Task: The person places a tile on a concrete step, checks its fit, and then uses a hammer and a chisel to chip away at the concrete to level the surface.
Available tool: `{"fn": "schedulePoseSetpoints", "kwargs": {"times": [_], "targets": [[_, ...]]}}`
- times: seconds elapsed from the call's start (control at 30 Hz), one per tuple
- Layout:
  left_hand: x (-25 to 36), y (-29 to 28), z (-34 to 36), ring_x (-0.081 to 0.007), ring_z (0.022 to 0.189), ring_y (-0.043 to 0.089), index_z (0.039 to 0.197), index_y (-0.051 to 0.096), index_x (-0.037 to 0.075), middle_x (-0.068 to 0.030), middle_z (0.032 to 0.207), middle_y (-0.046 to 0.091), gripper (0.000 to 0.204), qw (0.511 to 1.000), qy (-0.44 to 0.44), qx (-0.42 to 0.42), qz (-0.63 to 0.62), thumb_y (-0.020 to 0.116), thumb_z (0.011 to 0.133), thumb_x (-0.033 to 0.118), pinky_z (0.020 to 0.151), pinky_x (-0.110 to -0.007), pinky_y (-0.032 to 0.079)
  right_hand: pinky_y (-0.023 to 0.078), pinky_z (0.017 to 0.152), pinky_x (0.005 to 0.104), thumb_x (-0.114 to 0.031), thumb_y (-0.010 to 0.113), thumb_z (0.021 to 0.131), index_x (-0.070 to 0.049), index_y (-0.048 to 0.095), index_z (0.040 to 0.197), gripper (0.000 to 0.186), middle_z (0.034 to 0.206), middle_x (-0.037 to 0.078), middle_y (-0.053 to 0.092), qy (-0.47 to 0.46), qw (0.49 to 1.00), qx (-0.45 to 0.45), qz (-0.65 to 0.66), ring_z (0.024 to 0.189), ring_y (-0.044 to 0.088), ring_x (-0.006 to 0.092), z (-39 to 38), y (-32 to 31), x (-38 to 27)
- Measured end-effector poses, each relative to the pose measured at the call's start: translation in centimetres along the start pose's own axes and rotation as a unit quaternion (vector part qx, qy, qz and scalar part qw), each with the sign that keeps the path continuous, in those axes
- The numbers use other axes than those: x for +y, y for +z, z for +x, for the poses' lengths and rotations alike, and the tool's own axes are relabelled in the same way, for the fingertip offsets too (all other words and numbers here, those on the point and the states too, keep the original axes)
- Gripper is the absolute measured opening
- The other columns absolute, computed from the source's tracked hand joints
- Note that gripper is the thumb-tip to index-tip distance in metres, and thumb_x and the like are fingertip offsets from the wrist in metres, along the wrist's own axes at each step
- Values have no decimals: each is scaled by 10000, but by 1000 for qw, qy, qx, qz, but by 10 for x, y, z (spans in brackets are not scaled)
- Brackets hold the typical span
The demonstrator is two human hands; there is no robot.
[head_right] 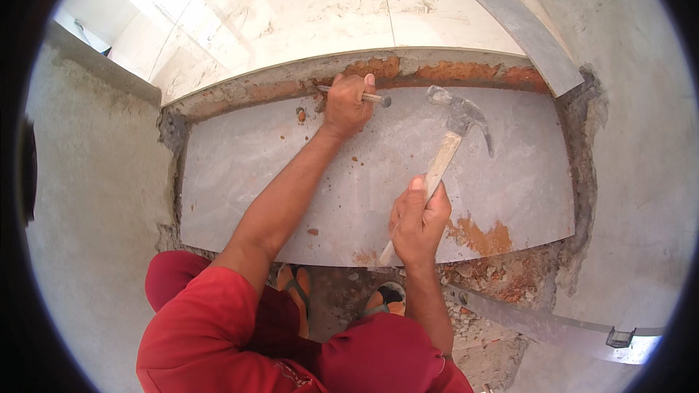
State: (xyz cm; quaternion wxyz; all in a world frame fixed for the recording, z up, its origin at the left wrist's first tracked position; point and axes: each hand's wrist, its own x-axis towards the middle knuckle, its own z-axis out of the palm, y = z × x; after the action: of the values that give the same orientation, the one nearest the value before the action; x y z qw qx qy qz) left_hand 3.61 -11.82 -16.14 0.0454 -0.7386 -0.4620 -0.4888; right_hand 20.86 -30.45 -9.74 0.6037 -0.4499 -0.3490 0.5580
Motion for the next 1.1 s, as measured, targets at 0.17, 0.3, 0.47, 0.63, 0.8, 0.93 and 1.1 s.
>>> {"fn": "schedulePoseSetpoints", "kwargs": {"times": [0.17,0.3,0.47,0.63,0.8,0.93,1.1], "targets": [[4,16,5,-295,609,539,678,527,80,-117,633,548,358,998,-23,49,44,581,1026,144,692,-430,405,284,387,225,-218,461,1106,-69,441,920,239,600,-64,381,-44,998,-11,-31,450,330,16,20,4,-5],[6,21,8,-303,640,554,703,564,75,-120,657,559,321,993,-55,87,57,583,1019,130,715,-434,401,316,430,222,-201,454,1109,-36,485,953,229,610,-70,397,-87,994,-5,-65,488,369,10,33,8,9],[11,20,17,-336,568,481,679,509,35,-135,604,489,404,988,-22,150,27,517,1062,163,656,-449,376,328,440,226,-210,462,1106,-34,508,964,231,619,-70,421,-54,992,-34,-111,502,390,12,37,4,13],[-1,8,10,-315,556,472,667,501,37,-123,600,478,422,991,-43,123,36,514,1065,174,648,-445,375,330,441,234,-217,465,1102,-37,515,949,242,617,-61,446,-77,994,-28,-70,498,395,19,27,14,5],[2,12,14,-310,575,499,681,524,48,-124,615,504,386,991,-46,120,30,529,1051,158,657,-443,380,326,438,237,-197,473,1097,-45,506,934,226,636,-45,454,-168,944,-80,-271,500,400,31,50,14,22],[0,6,12,-340,642,571,719,590,67,-141,653,573,294,992,-88,77,41,579,1010,110,705,-450,401,335,446,247,-183,488,1090,-51,497,900,231,642,-33,453,-93,991,-22,-93,514,416,41,34,16,0],[-4,11,17,-379,556,496,635,498,41,-162,590,514,440,985,-51,156,52,525,1051,183,635,-465,394,331,449,256,-187,480,1095,-60,489,874,255,624,-37,437,-64,967,-108,-221,509,405,40,56,22,4]]}}
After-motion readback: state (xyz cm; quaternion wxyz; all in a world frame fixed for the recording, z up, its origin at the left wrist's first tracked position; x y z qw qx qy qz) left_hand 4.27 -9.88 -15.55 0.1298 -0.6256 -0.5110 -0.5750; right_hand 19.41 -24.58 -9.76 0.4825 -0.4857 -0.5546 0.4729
